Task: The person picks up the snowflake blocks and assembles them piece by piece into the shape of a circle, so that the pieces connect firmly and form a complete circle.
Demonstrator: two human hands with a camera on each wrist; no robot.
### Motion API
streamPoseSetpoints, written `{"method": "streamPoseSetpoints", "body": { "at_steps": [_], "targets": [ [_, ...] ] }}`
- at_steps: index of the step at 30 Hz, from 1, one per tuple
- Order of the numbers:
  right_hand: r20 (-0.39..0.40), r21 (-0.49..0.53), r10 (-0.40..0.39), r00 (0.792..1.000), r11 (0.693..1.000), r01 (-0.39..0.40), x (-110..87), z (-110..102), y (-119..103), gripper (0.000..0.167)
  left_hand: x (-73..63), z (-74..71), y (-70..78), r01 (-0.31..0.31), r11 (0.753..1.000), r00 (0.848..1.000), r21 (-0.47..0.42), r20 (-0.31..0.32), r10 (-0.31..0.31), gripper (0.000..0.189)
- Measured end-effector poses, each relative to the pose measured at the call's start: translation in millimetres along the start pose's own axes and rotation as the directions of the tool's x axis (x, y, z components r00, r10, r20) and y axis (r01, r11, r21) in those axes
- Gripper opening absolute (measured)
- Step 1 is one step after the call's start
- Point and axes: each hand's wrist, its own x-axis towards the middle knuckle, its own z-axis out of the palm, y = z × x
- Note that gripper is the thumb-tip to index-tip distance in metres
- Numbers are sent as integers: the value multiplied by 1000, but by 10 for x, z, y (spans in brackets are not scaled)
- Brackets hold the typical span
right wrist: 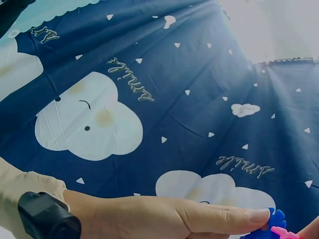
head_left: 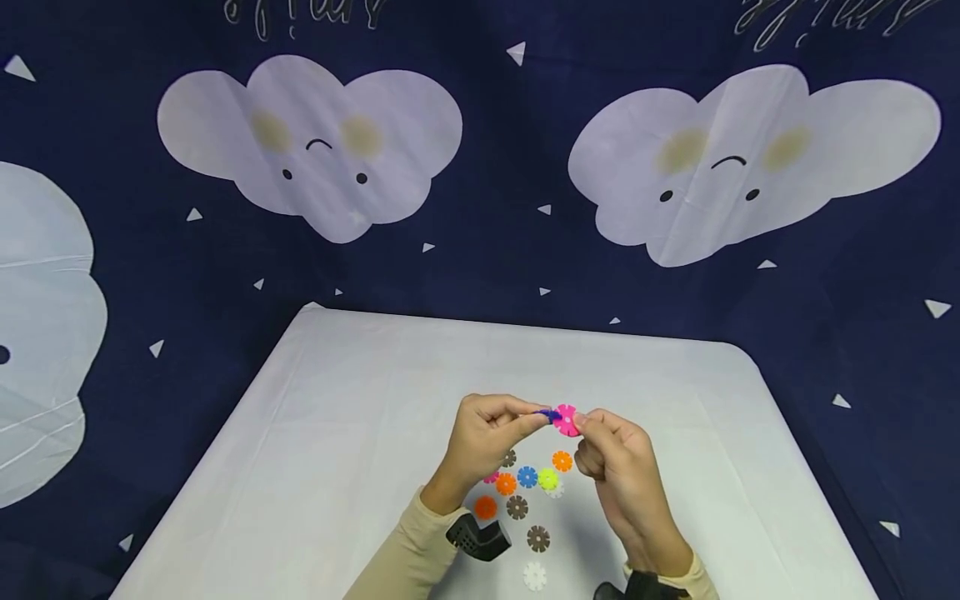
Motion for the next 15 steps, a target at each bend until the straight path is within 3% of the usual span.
{"method": "streamPoseSetpoints", "body": {
  "at_steps": [5, 11, 15],
  "targets": [
    [4, -5, 1, 1000, 1000, -1, 4, -10, 4, 28, -22, -10, 21, 32, 999, 999, 19, -2, -32, 11],
    [-35, -119, 7, 999, 993, -11, -20, -36, 17, 23, -56, -47, 32, 59, 998, 997, 11, -47, -59, 13],
    [-10, -166, -27, 1000, 986, 25, -50, -81, 64, 22, -90, -68, 38, 60, 998, 995, 22, -86, -58, 13]
  ]
}}
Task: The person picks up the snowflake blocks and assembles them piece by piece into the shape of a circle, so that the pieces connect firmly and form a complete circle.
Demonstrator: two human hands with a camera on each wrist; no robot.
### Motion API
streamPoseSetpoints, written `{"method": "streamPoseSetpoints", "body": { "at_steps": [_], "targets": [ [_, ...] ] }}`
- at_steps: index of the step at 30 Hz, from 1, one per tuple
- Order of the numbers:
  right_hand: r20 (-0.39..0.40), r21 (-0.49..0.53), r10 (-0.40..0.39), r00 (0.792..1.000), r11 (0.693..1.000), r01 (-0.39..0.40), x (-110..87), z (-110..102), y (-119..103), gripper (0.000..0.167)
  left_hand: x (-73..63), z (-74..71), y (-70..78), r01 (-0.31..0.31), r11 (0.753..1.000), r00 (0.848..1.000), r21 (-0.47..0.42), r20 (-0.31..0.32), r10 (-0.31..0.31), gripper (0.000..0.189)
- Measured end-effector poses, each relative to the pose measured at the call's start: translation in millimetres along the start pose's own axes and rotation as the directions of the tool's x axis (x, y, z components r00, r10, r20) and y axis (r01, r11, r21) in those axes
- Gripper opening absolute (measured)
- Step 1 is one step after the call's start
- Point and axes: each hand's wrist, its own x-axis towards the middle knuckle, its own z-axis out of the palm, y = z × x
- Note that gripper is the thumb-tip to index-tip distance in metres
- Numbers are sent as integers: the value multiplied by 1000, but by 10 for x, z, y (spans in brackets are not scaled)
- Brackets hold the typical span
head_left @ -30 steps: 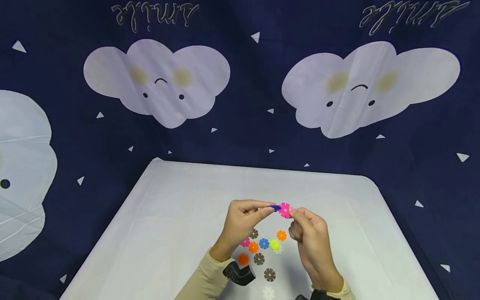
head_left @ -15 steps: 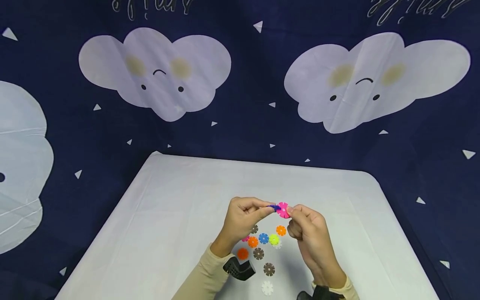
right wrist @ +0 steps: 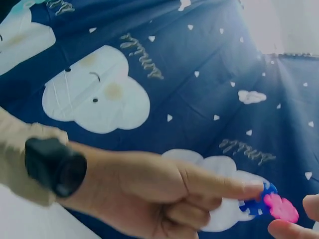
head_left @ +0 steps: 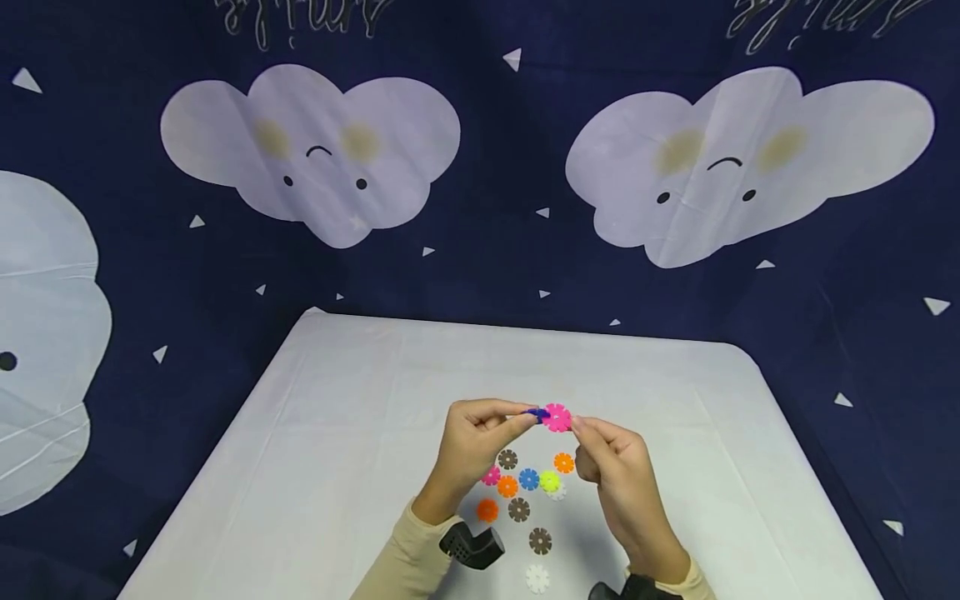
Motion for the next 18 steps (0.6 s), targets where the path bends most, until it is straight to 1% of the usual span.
{"method": "streamPoseSetpoints", "body": {
  "at_steps": [1, 3, 5, 6, 7, 8, 9, 11, 13, 15, 17, 18],
  "targets": [
    [-2, -19, -8, 1000, 1000, 8, -7, -20, 27, 22, -16, -6, 4, 12, 1000, 1000, 10, -15, -12, 13],
    [-26, -90, -21, 999, 996, 18, -15, -81, 124, 22, -55, -26, 12, 43, 999, 998, 28, -51, -42, 12],
    [-61, -202, -19, 998, 979, 6, -9, -177, 303, 22, -103, -55, 23, 83, 996, 993, 41, -93, -79, 11],
    [-77, -273, -14, 997, 962, -8, -1, -236, 423, 21, -127, -71, 27, 97, 994, 990, 44, -110, -92, 11],
    [-92, -349, -7, 996, 937, -25, 8, -297, 558, 20, -150, -87, 32, 108, 993, 987, 45, -128, -102, 11],
    [-95, -425, -1, 996, 905, -39, 12, -358, 701, 20, -174, -102, 34, 116, 992, 984, 45, -142, -109, 10],
    [-85, -497, 3, 996, 866, -45, 10, -414, 845, 21, -196, -117, 35, 120, 992, 982, 45, -152, -112, 10],
    [-56, -633, 28, 998, 772, -57, -8, -501, 1107, 23, -233, -140, 36, 127, 991, 979, 40, -169, -118, 10],
    [-17, -761, 48, 999, 647, -44, -44, -544, 1290, 27, -262, -157, 30, 131, 991, 976, 37, -181, -123, 11],
    [17, -845, 45, 999, 534, -10, -93, -553, 1401, 31, -285, -167, 24, 129, 991, 975, 32, -187, -121, 12],
    [33, -894, 30, 999, 448, 16, -131, -547, 1450, 33, -300, -174, 16, 121, 992, 975, 28, -192, -114, 12],
    [38, -910, 14, 999, 414, 29, -148, -541, 1460, 33, -304, -177, 12, 117, 993, 975, 27, -193, -109, 13]
  ]
}}
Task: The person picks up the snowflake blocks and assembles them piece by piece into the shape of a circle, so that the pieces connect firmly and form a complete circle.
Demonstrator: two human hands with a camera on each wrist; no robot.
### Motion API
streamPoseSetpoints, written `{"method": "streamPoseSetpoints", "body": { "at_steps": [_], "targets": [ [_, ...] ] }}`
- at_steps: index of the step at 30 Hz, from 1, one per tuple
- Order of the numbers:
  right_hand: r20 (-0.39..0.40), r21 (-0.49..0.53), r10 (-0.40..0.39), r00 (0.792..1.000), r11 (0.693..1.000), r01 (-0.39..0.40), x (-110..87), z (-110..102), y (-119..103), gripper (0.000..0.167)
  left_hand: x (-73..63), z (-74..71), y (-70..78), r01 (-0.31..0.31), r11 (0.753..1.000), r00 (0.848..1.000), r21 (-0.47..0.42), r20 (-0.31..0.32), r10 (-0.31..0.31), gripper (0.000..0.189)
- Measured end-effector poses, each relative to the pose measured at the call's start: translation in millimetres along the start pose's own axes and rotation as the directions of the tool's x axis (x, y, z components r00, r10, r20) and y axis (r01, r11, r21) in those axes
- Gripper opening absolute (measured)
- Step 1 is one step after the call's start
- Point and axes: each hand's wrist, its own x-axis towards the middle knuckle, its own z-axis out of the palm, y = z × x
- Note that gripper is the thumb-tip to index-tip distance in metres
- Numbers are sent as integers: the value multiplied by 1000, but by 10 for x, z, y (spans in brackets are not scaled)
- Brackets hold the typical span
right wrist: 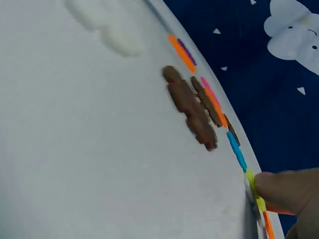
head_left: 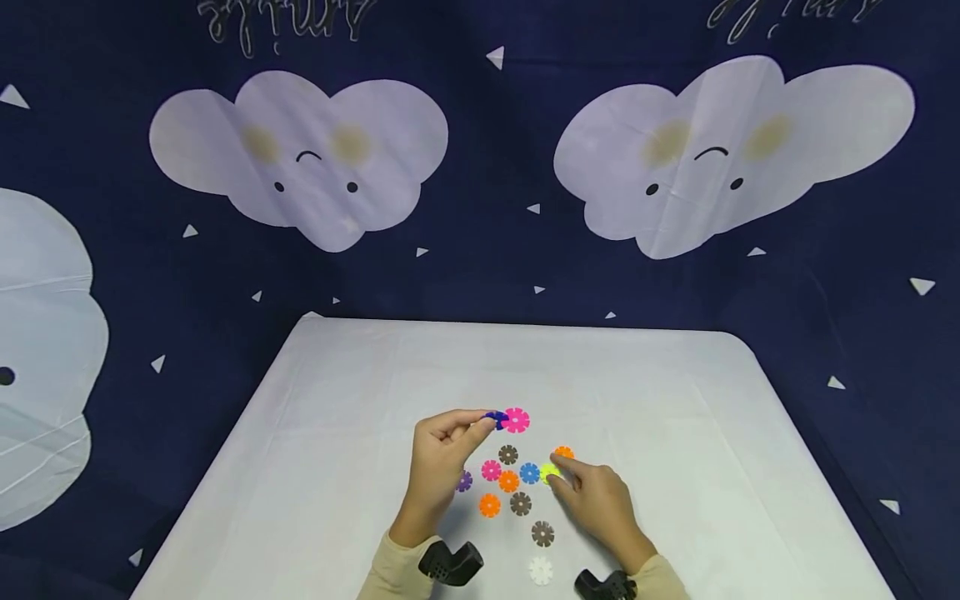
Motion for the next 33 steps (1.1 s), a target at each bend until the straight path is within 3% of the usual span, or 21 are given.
{"method": "streamPoseSetpoints", "body": {
  "at_steps": [8, 17, 22, 25, 27, 29, 33],
  "targets": [
    [-16, -39, 3, 1000, 999, -4, -9, 19, -24, 26, -38, -35, 1, -35, 999, 999, -10, -11, 34, 14],
    [44, 115, 120, 992, 986, -125, 12, -3, -17, 18, -55, -16, -5, -31, 999, 999, -13, -9, 31, 13],
    [9, 201, 130, 992, 971, -129, -32, -54, 41, 13, -25, 15, -40, -18, 1000, 1000, -17, 8, 18, 13],
    [25, 333, 185, 982, 925, -182, -49, -103, 73, 10, -31, 23, -53, -7, 1000, 1000, -16, 10, 7, 13],
    [44, 439, 205, 978, 875, -203, -44, -166, 44, 11, -40, 16, -55, -3, 1000, 1000, -13, 6, 3, 13],
    [62, 555, 205, 977, 806, -205, -28, -274, -56, 14, -48, 6, -51, 0, 1000, 1000, -7, -9, 0, 13],
    [-20, 705, 129, 991, 705, -77, 13, -578, -432, 18, -33, -7, -52, -4, 1000, 1000, -15, -23, 4, 13]
  ]
}}
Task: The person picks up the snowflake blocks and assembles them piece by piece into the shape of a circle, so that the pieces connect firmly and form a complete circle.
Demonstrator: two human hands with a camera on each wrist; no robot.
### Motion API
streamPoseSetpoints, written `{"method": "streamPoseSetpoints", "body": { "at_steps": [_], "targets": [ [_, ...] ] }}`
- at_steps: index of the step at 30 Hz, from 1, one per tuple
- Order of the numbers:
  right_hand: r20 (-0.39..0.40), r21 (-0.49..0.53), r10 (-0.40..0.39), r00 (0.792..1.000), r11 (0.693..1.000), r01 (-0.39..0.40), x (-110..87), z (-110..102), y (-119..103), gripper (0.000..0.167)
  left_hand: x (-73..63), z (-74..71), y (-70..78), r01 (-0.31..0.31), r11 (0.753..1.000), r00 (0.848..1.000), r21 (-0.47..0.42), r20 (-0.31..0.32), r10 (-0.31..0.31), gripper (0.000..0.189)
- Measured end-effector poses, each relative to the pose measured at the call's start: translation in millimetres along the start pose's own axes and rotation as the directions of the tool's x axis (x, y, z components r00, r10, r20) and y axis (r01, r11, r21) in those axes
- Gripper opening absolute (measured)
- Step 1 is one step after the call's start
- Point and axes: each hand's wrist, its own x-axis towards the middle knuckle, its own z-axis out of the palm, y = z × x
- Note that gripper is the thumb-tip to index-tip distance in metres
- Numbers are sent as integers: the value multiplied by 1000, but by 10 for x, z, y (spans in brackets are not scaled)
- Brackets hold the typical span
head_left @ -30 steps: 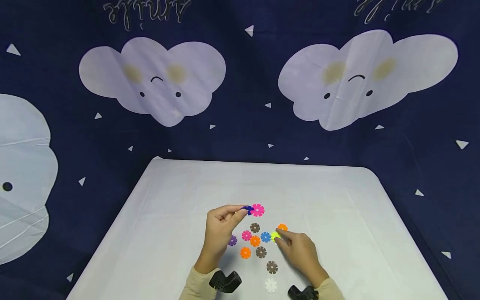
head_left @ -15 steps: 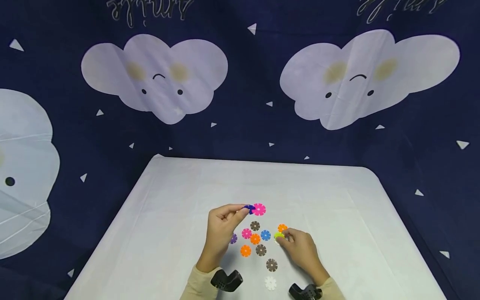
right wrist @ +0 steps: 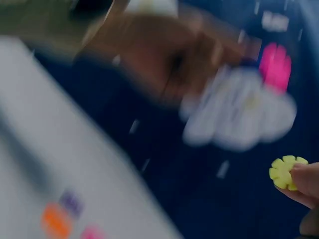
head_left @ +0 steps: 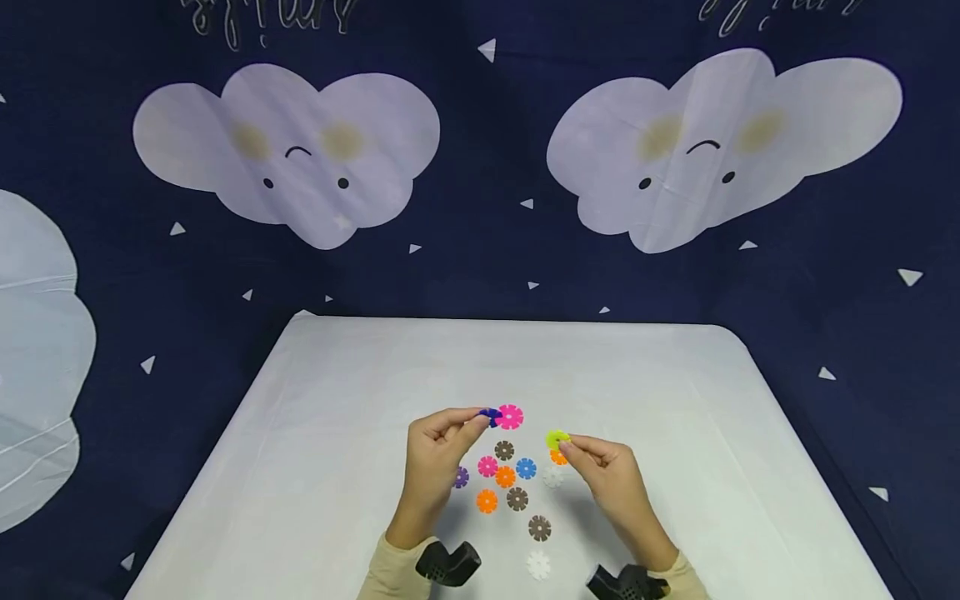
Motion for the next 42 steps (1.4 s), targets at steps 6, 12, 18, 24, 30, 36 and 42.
{"method": "streamPoseSetpoints", "body": {
  "at_steps": [6, 12, 18, 24, 30, 36, 42],
  "targets": [
    [-66, 145, -150, 987, 977, 158, -8, 81, -565, 14, 44, 58, 31, -22, 1000, 999, -17, 35, 23, 13],
    [-79, 164, -138, 987, 975, 150, -3, 133, -676, 14, 29, 137, 68, -11, 1000, 999, -19, 43, 12, 13],
    [-85, 174, -131, 988, 974, 144, -36, 157, -666, 14, -3, 161, 49, 1, 1000, 999, -14, 43, 0, 13],
    [-89, 189, -114, 989, 973, 129, -22, 158, -672, 15, 15, 178, 42, -5, 1000, 998, -8, 56, 5, 13],
    [-108, 196, -85, 991, 975, 105, 8, 176, -658, 16, 84, 218, 32, -12, 1000, 997, -16, 77, 13, 15],
    [-116, 133, -112, 987, 983, 128, 31, 181, -600, 14, 103, 236, 5, -2, 999, 996, -44, 93, 6, 17],
    [-73, 37, -198, 978, 979, 201, 31, 98, -578, 12, 99, 263, -3, 17, 998, 994, -63, 110, -10, 21]
  ]
}}
